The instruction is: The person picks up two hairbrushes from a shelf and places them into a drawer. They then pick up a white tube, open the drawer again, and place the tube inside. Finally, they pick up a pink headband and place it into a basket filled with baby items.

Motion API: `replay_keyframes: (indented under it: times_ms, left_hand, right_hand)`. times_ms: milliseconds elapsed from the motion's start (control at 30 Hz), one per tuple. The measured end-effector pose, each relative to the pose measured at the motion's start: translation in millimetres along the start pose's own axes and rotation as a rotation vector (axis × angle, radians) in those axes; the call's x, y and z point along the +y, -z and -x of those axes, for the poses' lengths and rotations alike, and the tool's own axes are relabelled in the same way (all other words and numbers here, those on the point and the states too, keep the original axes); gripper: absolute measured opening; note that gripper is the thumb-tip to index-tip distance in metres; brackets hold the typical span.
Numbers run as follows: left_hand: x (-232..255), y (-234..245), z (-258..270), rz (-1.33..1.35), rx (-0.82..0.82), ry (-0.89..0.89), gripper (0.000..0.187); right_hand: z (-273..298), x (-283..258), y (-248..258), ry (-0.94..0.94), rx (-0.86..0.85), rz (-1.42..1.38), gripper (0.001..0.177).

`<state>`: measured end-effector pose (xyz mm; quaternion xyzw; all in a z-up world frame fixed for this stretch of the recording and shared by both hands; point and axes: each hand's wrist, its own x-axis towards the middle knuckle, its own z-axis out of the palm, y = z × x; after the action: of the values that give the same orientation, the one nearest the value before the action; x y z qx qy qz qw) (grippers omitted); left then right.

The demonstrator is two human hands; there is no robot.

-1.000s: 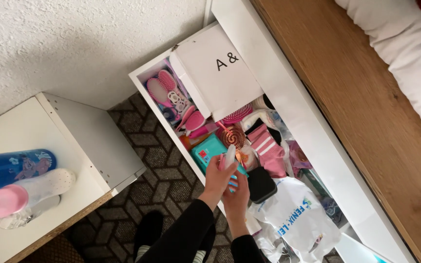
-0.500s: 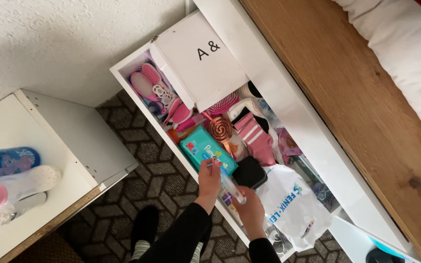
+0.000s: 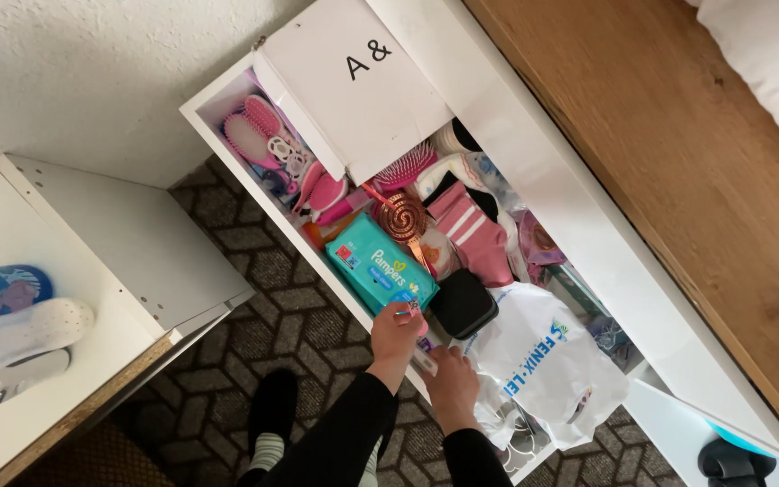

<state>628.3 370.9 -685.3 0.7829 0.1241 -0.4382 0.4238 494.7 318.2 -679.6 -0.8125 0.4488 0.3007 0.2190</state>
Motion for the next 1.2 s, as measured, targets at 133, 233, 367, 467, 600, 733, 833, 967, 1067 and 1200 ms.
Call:
replay_keyframes:
  times_ms: [133,233,367,467,600,733,833,967,1067,1200]
  left_hand:
    - [5,1,12,-0.011,-0.067,0.079,0.022]
    - [-3,-6,10,-0.032,-0.076,0.097,0.029]
    - [-13,-13,4,-0.063,-0.037,0.049,0.023]
    - [-8,-14,9,-0.073,-0.006,0.067,0.026]
    - [6,-16,23,-0.079,0.009,0.045,0.019]
    - [-8,-31,8,0.071,-0.057,-0.105,0.021]
    - [-20,-33,-6,-0.025,-0.003,-0.084,0.053]
    - [-13,-20,-7,-0.054,-0.025,-0.136,0.043]
    - [23,3,16,-0.097,-0.066,-0.172,0.041]
    - [40,20,19,-0.131,-0.068,-0.211,0.041]
  right_hand:
    - [1,4,0,0.029,0.012,-0.013,0.042]
    - [-3,9,1,0.041,0.068,-0.093,0.042]
    - [3,3,18,0.087,0.064,-0.448,0.045]
    - [4,-1,23,0.261,0.226,-0.656,0.052]
    - [10,-19,46,0.234,0.364,-0.757,0.034]
    - [3,-24,67,0.113,0.342,-0.717,0.028]
    - [-8,-42,96,0.047,0.501,-0.551,0.036]
    - [-52,-49,105,-0.072,0.472,-0.439,0.024]
    - [-83,-48,99,-0.078,0.445,-0.395,0.028]
    - [-126,-45,74,-0.141,0.353,-0.321,0.023]
